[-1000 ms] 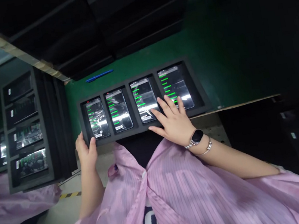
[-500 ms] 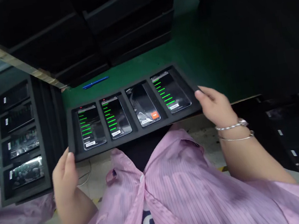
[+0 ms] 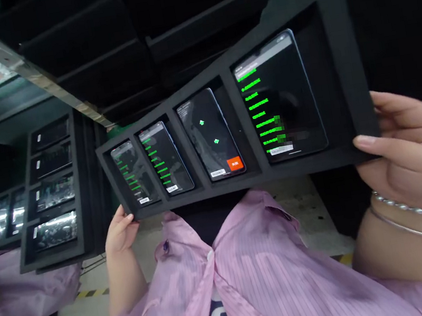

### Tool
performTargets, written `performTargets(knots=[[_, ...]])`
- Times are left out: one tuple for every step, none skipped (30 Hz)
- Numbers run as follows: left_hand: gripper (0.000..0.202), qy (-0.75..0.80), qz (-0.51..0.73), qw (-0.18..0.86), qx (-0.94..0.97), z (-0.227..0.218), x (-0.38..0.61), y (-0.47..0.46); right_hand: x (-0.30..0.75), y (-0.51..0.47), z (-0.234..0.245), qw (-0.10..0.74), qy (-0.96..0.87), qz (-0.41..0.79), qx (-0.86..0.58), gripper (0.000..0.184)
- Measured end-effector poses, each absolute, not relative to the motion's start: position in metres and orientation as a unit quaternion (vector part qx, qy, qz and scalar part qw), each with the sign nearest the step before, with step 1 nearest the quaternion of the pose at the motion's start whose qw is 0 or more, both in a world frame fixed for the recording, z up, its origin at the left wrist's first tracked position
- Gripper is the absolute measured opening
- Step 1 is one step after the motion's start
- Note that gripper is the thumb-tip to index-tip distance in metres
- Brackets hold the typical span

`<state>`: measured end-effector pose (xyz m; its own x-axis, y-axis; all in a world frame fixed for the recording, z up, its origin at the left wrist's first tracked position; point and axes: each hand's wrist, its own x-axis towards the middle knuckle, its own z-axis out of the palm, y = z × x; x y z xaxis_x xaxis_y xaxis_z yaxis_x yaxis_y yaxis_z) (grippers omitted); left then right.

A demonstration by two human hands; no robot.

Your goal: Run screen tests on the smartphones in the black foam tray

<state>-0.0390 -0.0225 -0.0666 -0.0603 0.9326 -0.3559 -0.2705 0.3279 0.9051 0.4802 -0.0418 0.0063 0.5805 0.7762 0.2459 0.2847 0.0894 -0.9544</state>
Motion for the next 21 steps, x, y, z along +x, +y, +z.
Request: performTargets(knots=[[0.062,0.532,0.501,0.609,0.309,-0.065,-0.042,-0.026,0.480,-0.041,0.002,0.627,-0.399,0.248,-0.622,0.055],[0.062,0.528,0.512,0.601,0.312,-0.062,-0.045,-0.030,0.479,-0.041,-0.001,0.635,-0.378,0.294,-0.606,0.058],[0.063,0.524,0.525,0.591,0.318,-0.057,-0.048,-0.034,0.478,-0.040,-0.006,0.636,-0.352,0.331,-0.602,0.060],[0.065,0.520,0.541,0.576,0.325,-0.050,-0.050,-0.038,0.475,-0.039,-0.011,0.630,-0.321,0.356,-0.611,0.060],[0.068,0.517,0.556,0.559,0.333,-0.043,-0.052,-0.042,0.473,-0.039,-0.016,0.624,-0.290,0.375,-0.621,0.060],[0.070,0.515,0.572,0.539,0.342,-0.034,-0.052,-0.046,0.470,-0.038,-0.023,0.619,-0.260,0.391,-0.629,0.059],[0.072,0.514,0.585,0.519,0.353,-0.026,-0.051,-0.049,0.468,-0.037,-0.030,0.614,-0.234,0.404,-0.636,0.058],[0.074,0.511,0.596,0.500,0.365,-0.017,-0.049,-0.052,0.465,-0.036,-0.038,0.609,-0.212,0.416,-0.641,0.056],[0.074,0.506,0.607,0.482,0.378,-0.008,-0.046,-0.054,0.463,-0.035,-0.047,0.603,-0.193,0.431,-0.644,0.055],[0.074,0.499,0.617,0.467,0.389,0.000,-0.042,-0.056,0.461,-0.035,-0.055,0.595,-0.175,0.446,-0.645,0.054],[0.074,0.491,0.627,0.453,0.400,0.008,-0.038,-0.057,0.460,-0.034,-0.062,0.588,-0.157,0.460,-0.646,0.053],[0.073,0.485,0.634,0.442,0.409,0.014,-0.035,-0.058,0.458,-0.033,-0.069,0.582,-0.140,0.472,-0.647,0.052],[0.072,0.480,0.640,0.431,0.417,0.021,-0.031,-0.059,0.457,-0.032,-0.074,0.578,-0.125,0.481,-0.648,0.050],[0.072,0.478,0.646,0.419,0.423,0.026,-0.028,-0.060,0.457,-0.031,-0.079,0.575,-0.112,0.486,-0.648,0.049],[0.073,0.477,0.652,0.406,0.427,0.030,-0.025,-0.062,0.456,-0.030,-0.082,0.574,-0.103,0.489,-0.649,0.048],[0.075,0.478,0.656,0.396,0.429,0.033,-0.023,-0.063,0.456,-0.029,-0.085,0.573,-0.096,0.490,-0.649,0.047],[0.076,0.481,0.660,0.389,0.427,0.036,-0.021,-0.065,0.457,-0.028,-0.087,0.574,-0.092,0.491,-0.649,0.047],[0.077,0.485,0.661,0.387,0.422,0.037,-0.021,-0.066,0.457,-0.027,-0.089,0.574,-0.087,0.492,-0.648,0.048],[0.078,0.491,0.660,0.388,0.416,0.038,-0.022,-0.068,0.457,-0.026,-0.090,0.574,-0.083,0.495,-0.647,0.047],[0.078,0.500,0.654,0.393,0.409,0.037,-0.023,-0.069,0.457,-0.025,-0.090,0.575,-0.080,0.496,-0.646,0.047],[0.077,0.508,0.648,0.399,0.404,0.035,-0.026,-0.069,0.457,-0.024,-0.089,0.576,-0.079,0.495,-0.645,0.046]])
